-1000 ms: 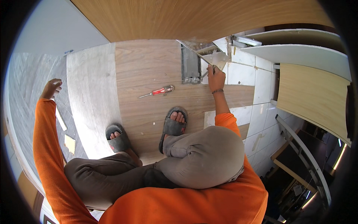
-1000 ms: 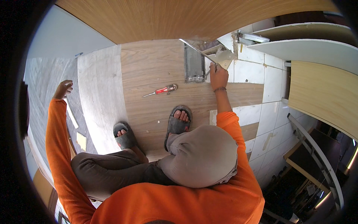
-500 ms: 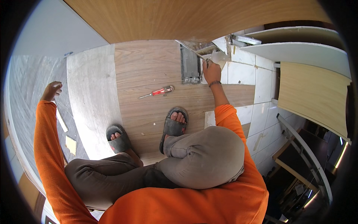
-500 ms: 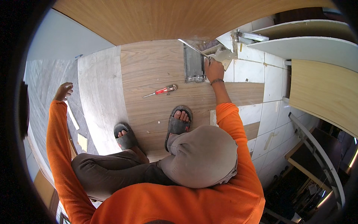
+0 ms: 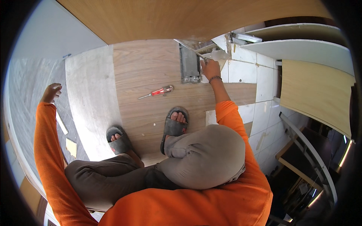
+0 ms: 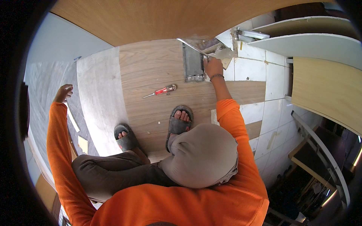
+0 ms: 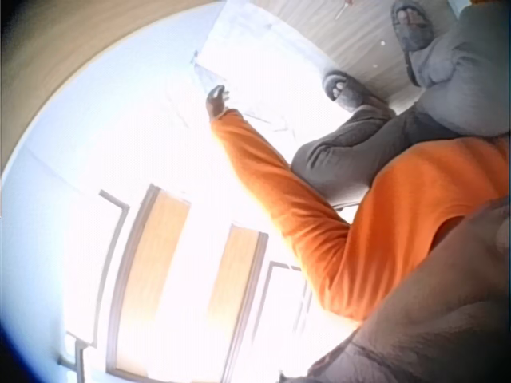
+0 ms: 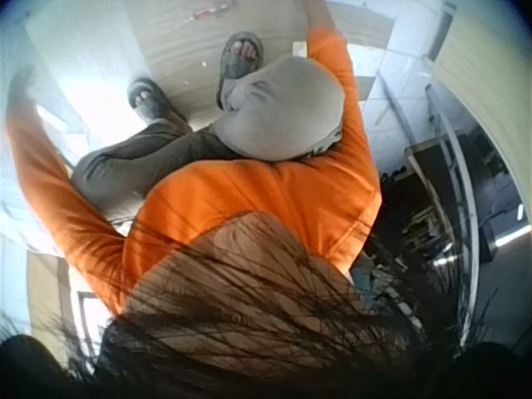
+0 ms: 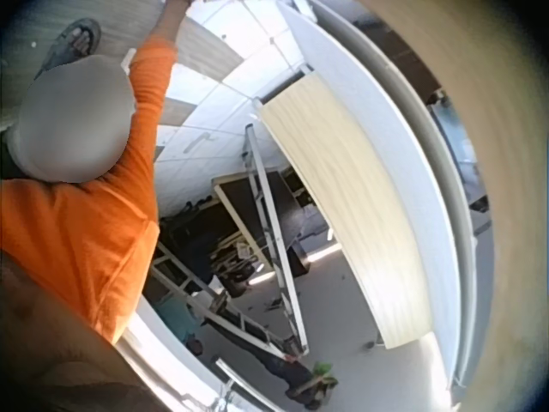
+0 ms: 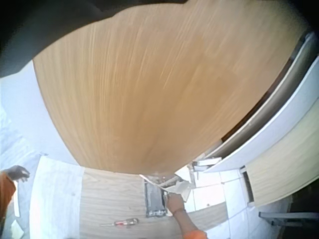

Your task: The person sits on the floor and uses a screwdriver and a wrench to adjust a metal transition strip or bracket at the edge of a wooden floor. They repeatedly tighten and loosen screws to align the metal piece with the flooring.

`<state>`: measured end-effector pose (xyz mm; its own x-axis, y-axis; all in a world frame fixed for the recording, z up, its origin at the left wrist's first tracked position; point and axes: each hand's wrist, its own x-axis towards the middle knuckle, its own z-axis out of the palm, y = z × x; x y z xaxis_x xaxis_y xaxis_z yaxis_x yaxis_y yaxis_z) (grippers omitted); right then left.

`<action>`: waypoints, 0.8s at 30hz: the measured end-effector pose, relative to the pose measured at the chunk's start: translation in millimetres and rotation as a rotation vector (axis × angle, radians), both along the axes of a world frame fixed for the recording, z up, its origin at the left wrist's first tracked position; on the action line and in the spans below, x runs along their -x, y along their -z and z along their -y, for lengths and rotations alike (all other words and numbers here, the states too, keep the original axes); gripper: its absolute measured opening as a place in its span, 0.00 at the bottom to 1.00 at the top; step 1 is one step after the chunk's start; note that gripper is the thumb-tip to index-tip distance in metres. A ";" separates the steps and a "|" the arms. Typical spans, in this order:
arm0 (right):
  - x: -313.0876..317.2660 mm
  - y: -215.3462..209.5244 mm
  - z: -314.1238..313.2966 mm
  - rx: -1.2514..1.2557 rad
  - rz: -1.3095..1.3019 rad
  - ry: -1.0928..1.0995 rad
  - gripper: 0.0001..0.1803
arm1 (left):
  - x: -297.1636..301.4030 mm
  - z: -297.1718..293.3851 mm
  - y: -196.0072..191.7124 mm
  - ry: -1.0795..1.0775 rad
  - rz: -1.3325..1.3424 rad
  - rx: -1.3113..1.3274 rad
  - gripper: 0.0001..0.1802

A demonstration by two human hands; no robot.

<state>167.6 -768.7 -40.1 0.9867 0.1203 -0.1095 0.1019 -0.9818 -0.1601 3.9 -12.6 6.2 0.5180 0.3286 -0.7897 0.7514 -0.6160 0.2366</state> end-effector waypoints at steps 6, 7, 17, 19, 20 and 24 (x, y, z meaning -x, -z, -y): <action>44.5 2.2 4.5 -0.213 0.181 0.150 0.17 | 0.5 5.5 -2.5 -0.001 0.045 -0.003 0.25; 55.6 0.4 5.3 -0.317 0.169 0.265 0.17 | 1.4 2.0 -0.8 -0.010 0.038 -0.002 0.25; 145.8 6.0 -1.8 -0.686 0.350 0.459 0.14 | 5.0 -4.5 4.6 0.009 0.027 0.014 0.26; 148.1 11.1 -1.0 -0.789 0.368 0.546 0.14 | -3.5 2.8 5.1 0.017 0.029 0.003 0.26; 147.3 13.2 0.5 -0.823 0.392 0.590 0.14 | -8.6 6.8 6.3 0.021 0.030 -0.002 0.26; 125.4 -17.0 -21.1 -0.846 0.450 0.600 0.13 | 0.1 3.2 -1.3 0.007 0.060 -0.019 0.26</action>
<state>42.2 -747.6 -23.0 0.8389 -0.5196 0.1623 -0.1331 -0.4849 -0.8644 3.7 -15.7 7.5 0.5669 0.3396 -0.7505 0.7319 -0.6257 0.2697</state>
